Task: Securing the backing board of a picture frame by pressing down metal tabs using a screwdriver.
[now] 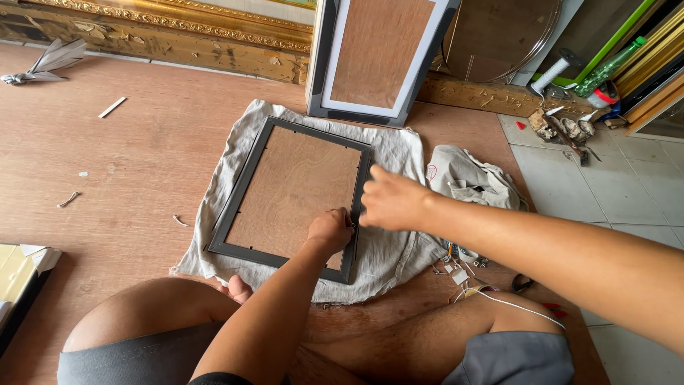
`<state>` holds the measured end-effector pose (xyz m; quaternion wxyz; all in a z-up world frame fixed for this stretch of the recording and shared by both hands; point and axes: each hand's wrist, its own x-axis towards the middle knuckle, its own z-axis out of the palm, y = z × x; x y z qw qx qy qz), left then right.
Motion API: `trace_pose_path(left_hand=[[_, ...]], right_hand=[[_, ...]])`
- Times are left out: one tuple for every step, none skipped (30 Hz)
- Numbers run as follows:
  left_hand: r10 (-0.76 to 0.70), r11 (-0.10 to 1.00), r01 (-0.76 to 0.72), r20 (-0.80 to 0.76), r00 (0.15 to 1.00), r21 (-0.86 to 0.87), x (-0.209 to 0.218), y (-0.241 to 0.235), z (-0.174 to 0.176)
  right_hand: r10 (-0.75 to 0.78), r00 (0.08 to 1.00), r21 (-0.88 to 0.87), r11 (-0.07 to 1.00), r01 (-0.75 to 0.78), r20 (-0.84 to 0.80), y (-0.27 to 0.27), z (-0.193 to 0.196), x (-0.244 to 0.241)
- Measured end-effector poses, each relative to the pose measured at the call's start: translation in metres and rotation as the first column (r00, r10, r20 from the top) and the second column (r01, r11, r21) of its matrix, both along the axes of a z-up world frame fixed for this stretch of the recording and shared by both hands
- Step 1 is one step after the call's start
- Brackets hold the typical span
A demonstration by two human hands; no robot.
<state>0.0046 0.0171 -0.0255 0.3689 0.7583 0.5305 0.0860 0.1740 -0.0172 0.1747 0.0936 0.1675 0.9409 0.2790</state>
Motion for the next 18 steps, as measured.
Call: trace_pose_path(left_hand=[[0.000,1.000,0.000,-0.001,1.000,-0.002,0.000,0.000,-0.001],[-0.009,1.000,0.009,-0.005,1.000,-0.005,-0.001,0.001,-0.001],[-0.017,1.000,0.017,-0.009,1.000,-0.009,-0.002,0.002,-0.002],[-0.014,1.000,0.014,-0.011,1.000,-0.010,0.000,0.003,-0.006],[-0.009,1.000,0.008,-0.036,0.999,-0.025,0.002,0.004,-0.009],[-0.006,0.999,0.004,-0.059,0.998,-0.037,0.005,0.007,-0.012],[-0.006,0.999,0.004,-0.061,0.998,-0.034,0.004,0.006,-0.010],[0.010,0.998,-0.014,-0.061,0.998,-0.063,0.003,0.002,-0.010],[0.026,0.995,-0.031,-0.062,0.998,-0.092,0.002,-0.002,-0.009],[0.027,0.995,-0.033,-0.063,0.998,-0.091,0.001,-0.002,-0.001],[0.003,0.999,-0.006,-0.047,0.999,-0.051,0.000,-0.003,0.007],[-0.016,1.000,0.016,-0.034,0.999,-0.012,-0.004,-0.005,0.014],[-0.009,1.000,0.009,-0.036,0.999,-0.012,-0.008,-0.004,0.016],[-0.019,1.000,0.019,-0.026,0.999,-0.007,-0.007,-0.005,0.019],[-0.029,1.000,0.029,-0.015,0.999,-0.002,-0.005,-0.007,0.021],[-0.032,0.999,0.032,-0.012,0.999,-0.001,-0.004,-0.003,0.012],[-0.047,0.999,0.047,-0.015,0.999,0.005,-0.002,0.000,0.004],[-0.063,0.998,0.063,-0.020,0.998,0.012,-0.001,0.004,-0.005]], right_hand=[[0.000,1.000,-0.002,1.000,0.000,-0.001,-0.002,-0.008,-0.001],[0.002,0.999,-0.005,1.000,-0.002,-0.034,-0.004,-0.016,-0.003],[0.004,0.998,-0.009,1.000,-0.004,-0.067,-0.007,-0.023,-0.004],[0.006,0.998,-0.010,1.000,-0.007,-0.069,-0.004,-0.025,-0.014],[-0.123,0.991,-0.150,0.982,0.114,-0.050,-0.001,-0.026,-0.024],[-0.248,0.969,-0.280,0.931,0.235,-0.012,0.002,-0.026,-0.033],[-0.248,0.969,-0.278,0.931,0.235,-0.014,0.003,-0.018,-0.043],[-0.486,0.874,-0.472,0.773,0.424,-0.011,0.002,-0.012,-0.053],[-0.687,0.725,-0.639,0.539,0.549,0.043,0.001,-0.005,-0.064],[-0.686,0.726,-0.639,0.540,0.548,0.042,0.005,-0.001,-0.062],[-0.809,0.584,-0.676,0.393,0.624,0.070,0.008,0.002,-0.061],[-0.898,0.427,-0.706,0.235,0.668,0.105,0.011,0.005,-0.063],[-0.895,0.434,-0.708,0.239,0.665,0.105,0.020,0.003,-0.061],[-0.906,0.393,-0.688,0.184,0.702,0.158,0.025,0.001,-0.055],[-0.913,0.349,-0.665,0.128,0.736,0.211,0.030,0.000,-0.049],[-0.914,0.346,-0.663,0.126,0.738,0.211,0.028,-0.001,-0.046],[-0.896,0.383,-0.608,0.179,0.773,0.224,0.026,-0.002,-0.044],[-0.876,0.418,-0.552,0.232,0.801,0.239,0.024,-0.002,-0.042]])
